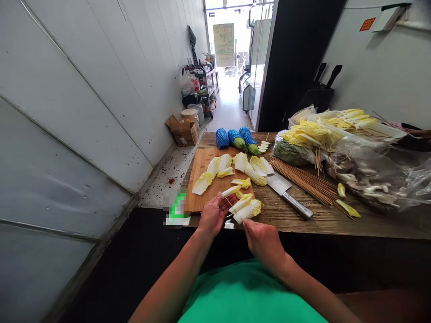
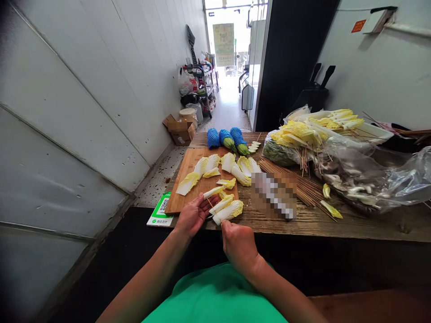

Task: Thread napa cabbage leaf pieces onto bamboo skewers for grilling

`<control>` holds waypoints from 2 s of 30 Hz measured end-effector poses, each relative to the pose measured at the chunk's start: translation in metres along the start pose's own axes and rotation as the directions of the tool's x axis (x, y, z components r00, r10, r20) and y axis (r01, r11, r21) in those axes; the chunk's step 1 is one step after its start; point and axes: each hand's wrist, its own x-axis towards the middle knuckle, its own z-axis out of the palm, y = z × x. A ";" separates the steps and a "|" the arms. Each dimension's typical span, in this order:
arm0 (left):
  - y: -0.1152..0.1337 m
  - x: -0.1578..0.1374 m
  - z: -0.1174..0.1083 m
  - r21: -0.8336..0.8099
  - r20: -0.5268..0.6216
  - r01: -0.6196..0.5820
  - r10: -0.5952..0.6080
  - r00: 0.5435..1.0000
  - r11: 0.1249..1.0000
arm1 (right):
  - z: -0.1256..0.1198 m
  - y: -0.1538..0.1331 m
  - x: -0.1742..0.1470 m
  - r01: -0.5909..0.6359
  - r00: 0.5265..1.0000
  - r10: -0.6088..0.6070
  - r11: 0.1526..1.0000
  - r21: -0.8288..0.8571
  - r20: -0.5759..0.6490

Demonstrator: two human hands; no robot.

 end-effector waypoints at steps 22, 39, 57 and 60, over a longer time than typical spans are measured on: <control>-0.003 0.001 -0.001 0.000 0.015 -0.037 0.037 0.999 0.999 | 0.000 0.001 -0.001 0.001 0.999 0.000 1.000 -0.027 0.047; -0.003 -0.003 0.003 0.048 0.006 -0.041 0.041 0.999 0.998 | -0.002 -0.001 0.005 -0.042 0.993 0.048 0.998 -0.053 0.109; -0.012 0.000 0.002 -0.085 -0.041 -0.071 0.067 0.997 0.994 | 0.017 -0.001 -0.001 0.013 0.999 -0.011 0.999 0.042 -0.043; -0.014 0.000 0.003 -0.099 -0.056 -0.081 0.075 0.996 0.992 | 0.021 -0.001 -0.004 0.002 0.999 0.001 0.998 0.060 -0.052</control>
